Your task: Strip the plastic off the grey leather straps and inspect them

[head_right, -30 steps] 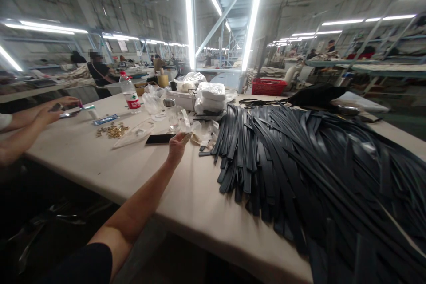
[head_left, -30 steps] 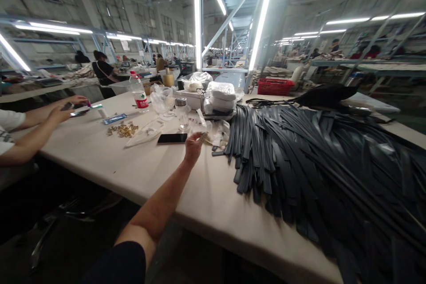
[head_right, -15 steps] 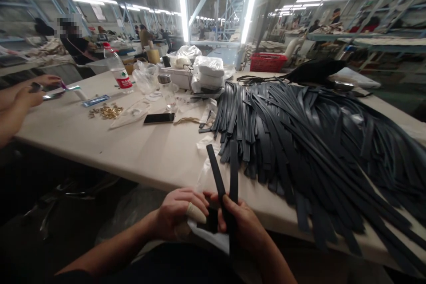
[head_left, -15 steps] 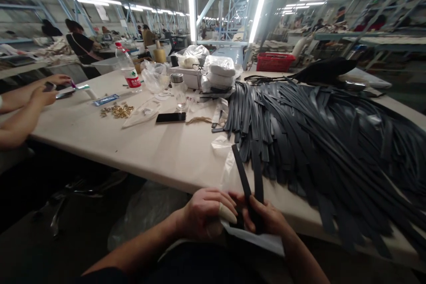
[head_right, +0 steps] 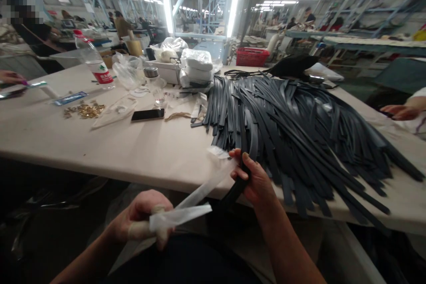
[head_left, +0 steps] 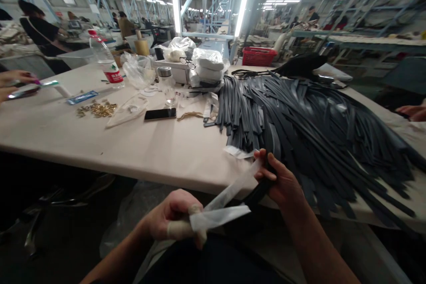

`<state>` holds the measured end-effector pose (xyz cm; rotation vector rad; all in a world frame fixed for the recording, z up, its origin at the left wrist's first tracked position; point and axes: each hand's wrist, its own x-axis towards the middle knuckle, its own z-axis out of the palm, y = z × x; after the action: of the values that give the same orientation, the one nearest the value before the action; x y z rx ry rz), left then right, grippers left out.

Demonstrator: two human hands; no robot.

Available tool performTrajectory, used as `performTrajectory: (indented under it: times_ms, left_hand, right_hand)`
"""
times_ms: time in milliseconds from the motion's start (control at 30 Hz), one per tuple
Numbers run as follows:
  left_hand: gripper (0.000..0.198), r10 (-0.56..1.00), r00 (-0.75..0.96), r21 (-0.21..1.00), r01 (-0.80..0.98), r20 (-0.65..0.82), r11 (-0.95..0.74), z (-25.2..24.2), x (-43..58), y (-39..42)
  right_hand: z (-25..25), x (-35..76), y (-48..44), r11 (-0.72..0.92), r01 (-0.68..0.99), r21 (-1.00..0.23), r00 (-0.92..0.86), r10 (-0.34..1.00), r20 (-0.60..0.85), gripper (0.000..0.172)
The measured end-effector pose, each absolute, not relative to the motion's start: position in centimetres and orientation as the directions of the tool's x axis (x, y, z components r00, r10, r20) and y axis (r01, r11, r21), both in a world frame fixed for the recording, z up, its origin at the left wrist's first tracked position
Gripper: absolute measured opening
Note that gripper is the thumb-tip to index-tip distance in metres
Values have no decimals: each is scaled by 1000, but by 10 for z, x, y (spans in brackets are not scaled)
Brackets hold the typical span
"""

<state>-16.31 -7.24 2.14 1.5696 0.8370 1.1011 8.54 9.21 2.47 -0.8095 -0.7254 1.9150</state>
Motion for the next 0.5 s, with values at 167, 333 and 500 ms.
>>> performTrajectory:
  times_ms: [167, 333, 500]
  left_hand:
    - [20, 969, -46, 869, -432, 245, -240, 14, -195, -69]
    - [7, 960, -273, 800, -564, 55, -206, 24, -220, -39]
    - [3, 942, -336, 803, -563, -4, -197, 36, -244, 34]
  right_hand:
    - [36, 107, 98, -291, -629, -721, -246, 954, -170, 4]
    - [35, 120, 91, -188, -623, -760, -120, 982, -145, 12]
    - [13, 116, 70, -175, -446, -878, -22, 983, -185, 32]
